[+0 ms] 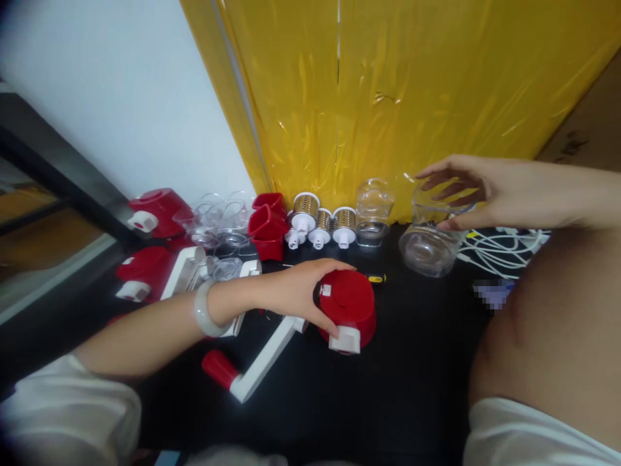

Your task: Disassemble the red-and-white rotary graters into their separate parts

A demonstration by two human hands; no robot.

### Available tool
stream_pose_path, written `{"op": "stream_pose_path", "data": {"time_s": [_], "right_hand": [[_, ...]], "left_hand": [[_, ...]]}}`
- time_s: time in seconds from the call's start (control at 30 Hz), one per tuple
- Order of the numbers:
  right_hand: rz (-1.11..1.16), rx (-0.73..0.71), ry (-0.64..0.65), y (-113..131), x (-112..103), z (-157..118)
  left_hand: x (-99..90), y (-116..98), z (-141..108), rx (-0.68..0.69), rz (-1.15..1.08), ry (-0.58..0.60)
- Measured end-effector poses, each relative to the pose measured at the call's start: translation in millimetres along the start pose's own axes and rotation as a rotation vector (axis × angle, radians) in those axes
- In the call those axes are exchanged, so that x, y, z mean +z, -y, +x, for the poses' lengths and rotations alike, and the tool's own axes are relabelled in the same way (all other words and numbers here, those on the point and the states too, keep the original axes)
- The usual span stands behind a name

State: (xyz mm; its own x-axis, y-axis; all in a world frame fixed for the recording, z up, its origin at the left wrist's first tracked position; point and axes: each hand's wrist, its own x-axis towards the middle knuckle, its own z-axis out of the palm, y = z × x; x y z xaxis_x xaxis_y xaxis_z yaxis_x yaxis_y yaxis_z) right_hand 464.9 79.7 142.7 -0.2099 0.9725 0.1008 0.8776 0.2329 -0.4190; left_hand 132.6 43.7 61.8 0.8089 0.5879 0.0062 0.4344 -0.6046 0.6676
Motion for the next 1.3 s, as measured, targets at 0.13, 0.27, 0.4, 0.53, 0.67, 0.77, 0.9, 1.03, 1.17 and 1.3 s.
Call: {"op": "stream_pose_path", "data": {"time_s": [0.13,0.27,0.4,0.53,0.67,0.77,0.9,1.03,1.17,1.3], "right_hand": [[-0.013,-0.034,0.120,-8,6,11],[0.018,-0.020,0.099,-7,10,16],[-0.006,0.006,0.136,-5,14,20],[-0.001,0.013,0.162,-6,19,22],[-0.011,0.032,0.147,-8,25,28],[-0.020,0.067,0.145,-5,29,34],[-0.010,0.017,0.146,-7,33,37],[-0.020,-0.008,0.159,-17,34,39],[-0.028,0.012,0.135,-20,36,43],[-0.026,0.049,0.132,-23,39,48]], "left_hand": [[-17.8,-15,-22,0.057,-0.021,-0.075],[-52.3,-29,-65,0.018,0.015,-0.293],[-85.7,-38,-115,-0.099,-0.054,-0.645],[-110.1,-42,-174,-0.426,0.070,-0.997],[-129.3,-26,-227,-0.856,0.305,-1.243],[-138.9,-1,-248,-1.131,0.471,-1.232],[-143.3,24,-253,-1.204,0.498,-1.070],[-142.0,36,-246,-1.171,0.479,-1.049],[-139.8,42,-239,-1.206,0.530,-1.061],[-137.1,44,-237,-1.249,0.591,-1.027]]}}
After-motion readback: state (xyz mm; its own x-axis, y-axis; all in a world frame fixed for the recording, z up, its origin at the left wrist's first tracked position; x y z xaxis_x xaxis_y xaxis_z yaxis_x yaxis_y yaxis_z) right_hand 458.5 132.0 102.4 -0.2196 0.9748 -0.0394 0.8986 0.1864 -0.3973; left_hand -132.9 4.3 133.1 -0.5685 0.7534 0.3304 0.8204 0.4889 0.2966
